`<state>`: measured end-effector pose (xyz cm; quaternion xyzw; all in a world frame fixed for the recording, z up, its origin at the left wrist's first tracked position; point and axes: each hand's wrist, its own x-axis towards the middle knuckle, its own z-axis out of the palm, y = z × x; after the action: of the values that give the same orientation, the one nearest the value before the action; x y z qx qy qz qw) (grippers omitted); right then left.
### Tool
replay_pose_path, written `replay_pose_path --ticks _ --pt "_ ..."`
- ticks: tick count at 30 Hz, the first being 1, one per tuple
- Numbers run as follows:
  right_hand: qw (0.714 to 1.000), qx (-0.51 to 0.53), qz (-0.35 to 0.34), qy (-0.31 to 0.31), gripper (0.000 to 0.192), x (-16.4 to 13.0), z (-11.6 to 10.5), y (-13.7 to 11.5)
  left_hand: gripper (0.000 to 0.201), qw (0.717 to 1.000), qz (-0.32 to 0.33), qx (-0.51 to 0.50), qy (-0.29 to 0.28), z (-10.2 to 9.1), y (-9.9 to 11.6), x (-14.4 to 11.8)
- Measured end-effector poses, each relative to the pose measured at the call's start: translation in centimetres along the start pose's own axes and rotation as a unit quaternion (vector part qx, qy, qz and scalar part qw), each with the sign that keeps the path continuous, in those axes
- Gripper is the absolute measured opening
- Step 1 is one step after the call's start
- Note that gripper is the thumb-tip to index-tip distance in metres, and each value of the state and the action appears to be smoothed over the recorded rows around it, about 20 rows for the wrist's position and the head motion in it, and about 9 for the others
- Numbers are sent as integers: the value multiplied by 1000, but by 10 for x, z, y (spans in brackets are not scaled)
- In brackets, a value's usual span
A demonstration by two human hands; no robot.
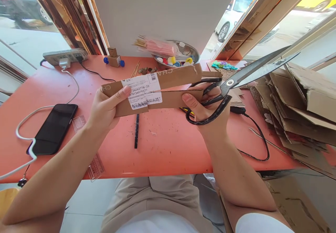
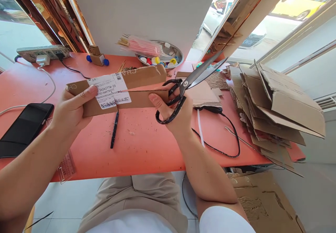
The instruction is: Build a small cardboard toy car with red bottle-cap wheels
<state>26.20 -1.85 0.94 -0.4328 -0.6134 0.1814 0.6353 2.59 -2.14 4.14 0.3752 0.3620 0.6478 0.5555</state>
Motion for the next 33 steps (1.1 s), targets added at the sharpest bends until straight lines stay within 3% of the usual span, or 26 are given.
replay_pose_path --ticks 8,14,17,20,26,33 --pt "998 51 -34 2 40 -3 5 1 54 999 10 -32 -4 -2 -1 2" --pt "1000 26 -10 -7 48 -3 6 1 59 996 -57 35 -62 -18 6 13" --pt "999 0 -3 36 46 -7 9 -6 72 990 -66 40 -115 -15 9 11" --pt "998 -20 10 62 41 -10 8 -17 96 976 -44 -15 -212 -5 9 4" --pt "998 -14 51 37 37 -11 4 -29 93 985 -63 -25 -157 -3 4 1" --pt "994 16 48 96 34 -7 7 -28 71 989 -63 25 -135 -12 -12 6"
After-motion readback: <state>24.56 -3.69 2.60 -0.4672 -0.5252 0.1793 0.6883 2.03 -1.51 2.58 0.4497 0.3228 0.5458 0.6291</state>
